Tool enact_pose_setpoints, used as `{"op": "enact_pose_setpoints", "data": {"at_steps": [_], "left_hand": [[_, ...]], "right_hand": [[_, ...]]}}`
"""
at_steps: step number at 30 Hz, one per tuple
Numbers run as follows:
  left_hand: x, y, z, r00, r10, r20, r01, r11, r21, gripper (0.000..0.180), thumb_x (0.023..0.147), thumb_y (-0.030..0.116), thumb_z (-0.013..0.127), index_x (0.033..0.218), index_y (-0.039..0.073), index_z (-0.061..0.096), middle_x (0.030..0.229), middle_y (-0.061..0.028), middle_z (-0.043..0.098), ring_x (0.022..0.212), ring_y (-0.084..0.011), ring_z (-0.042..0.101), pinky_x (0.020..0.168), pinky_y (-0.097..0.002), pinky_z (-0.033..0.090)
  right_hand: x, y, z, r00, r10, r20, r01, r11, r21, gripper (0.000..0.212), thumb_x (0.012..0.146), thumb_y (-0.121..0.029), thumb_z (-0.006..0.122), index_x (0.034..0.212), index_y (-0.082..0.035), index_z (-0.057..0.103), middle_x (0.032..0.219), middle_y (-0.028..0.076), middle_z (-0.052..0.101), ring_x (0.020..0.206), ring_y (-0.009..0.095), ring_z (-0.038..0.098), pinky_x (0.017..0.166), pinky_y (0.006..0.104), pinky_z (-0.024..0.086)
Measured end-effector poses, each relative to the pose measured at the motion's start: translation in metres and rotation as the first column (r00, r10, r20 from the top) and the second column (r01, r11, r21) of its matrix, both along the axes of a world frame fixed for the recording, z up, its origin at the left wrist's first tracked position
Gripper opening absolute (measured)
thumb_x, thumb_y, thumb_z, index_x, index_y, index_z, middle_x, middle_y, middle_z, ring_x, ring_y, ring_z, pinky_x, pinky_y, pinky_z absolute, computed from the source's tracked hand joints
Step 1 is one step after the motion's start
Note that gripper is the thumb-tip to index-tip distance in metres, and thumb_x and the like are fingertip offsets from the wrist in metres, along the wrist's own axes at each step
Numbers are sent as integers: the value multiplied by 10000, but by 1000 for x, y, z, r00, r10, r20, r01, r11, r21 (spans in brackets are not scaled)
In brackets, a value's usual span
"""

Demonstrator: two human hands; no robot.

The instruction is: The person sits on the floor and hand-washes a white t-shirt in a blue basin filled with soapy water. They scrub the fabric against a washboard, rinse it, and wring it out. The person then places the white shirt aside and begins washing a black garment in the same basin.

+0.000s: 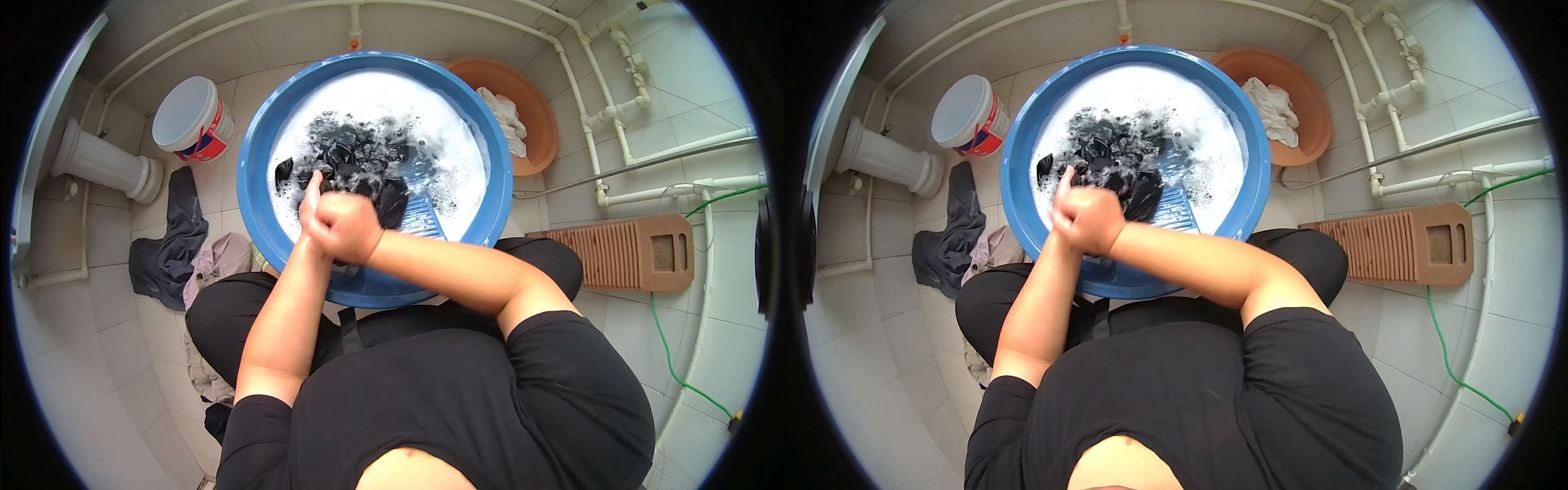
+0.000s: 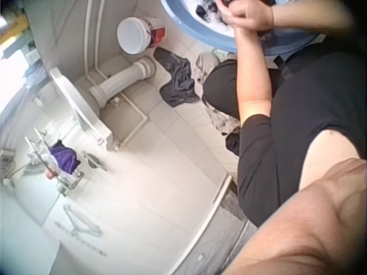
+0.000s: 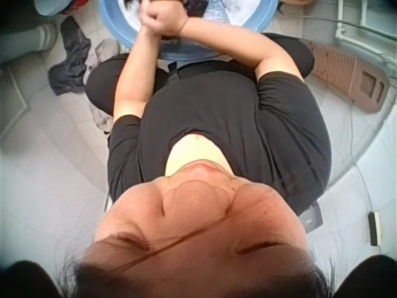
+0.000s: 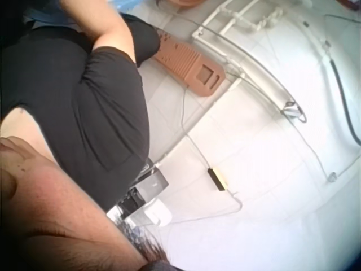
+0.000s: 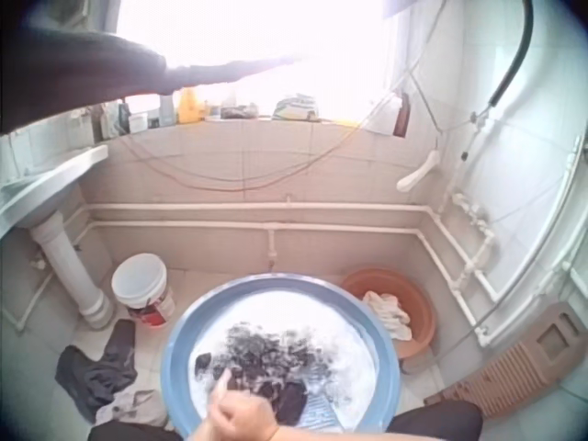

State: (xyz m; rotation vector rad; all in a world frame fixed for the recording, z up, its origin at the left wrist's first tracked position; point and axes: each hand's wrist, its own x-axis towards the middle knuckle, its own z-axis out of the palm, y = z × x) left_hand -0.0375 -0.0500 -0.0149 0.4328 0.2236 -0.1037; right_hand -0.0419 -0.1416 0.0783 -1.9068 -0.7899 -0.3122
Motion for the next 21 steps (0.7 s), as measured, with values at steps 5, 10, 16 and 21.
{"op": "enact_pose_setpoints", "data": {"at_steps": [5,10,16,21], "left_hand": [[5,-8,16,981,-103,-166,81,987,-136,358,892,377,438,945,44,558,814,-82,605,779,-218,594,784,-348,474],[-12,-48,83,970,21,-241,112,842,527,248,877,273,540,861,32,596,795,-9,595,723,-105,540,700,-241,429],[-3,-25,65,960,-266,82,-134,-185,974,311,852,267,532,692,11,608,693,-105,586,697,-231,580,606,-356,440],[9,8,38,883,-343,320,-452,-438,777,339,812,185,549,1125,56,531,1026,-123,590,847,-310,594,728,-399,475]], "right_hand": [[28,-11,-32,988,-53,-143,48,998,-36,252,757,-255,585,578,-80,553,614,131,555,576,317,554,511,388,437],[98,-59,-62,899,-358,-252,231,877,-421,369,781,-430,544,683,-82,621,713,138,607,698,335,589,607,413,462],[110,-87,-60,814,-489,-313,149,698,-701,516,755,-584,536,816,-75,595,815,142,632,789,316,604,677,405,460],[90,-88,-23,852,-14,-524,-450,492,-745,571,682,-578,612,891,-48,624,883,154,625,873,304,595,723,377,468]]}}
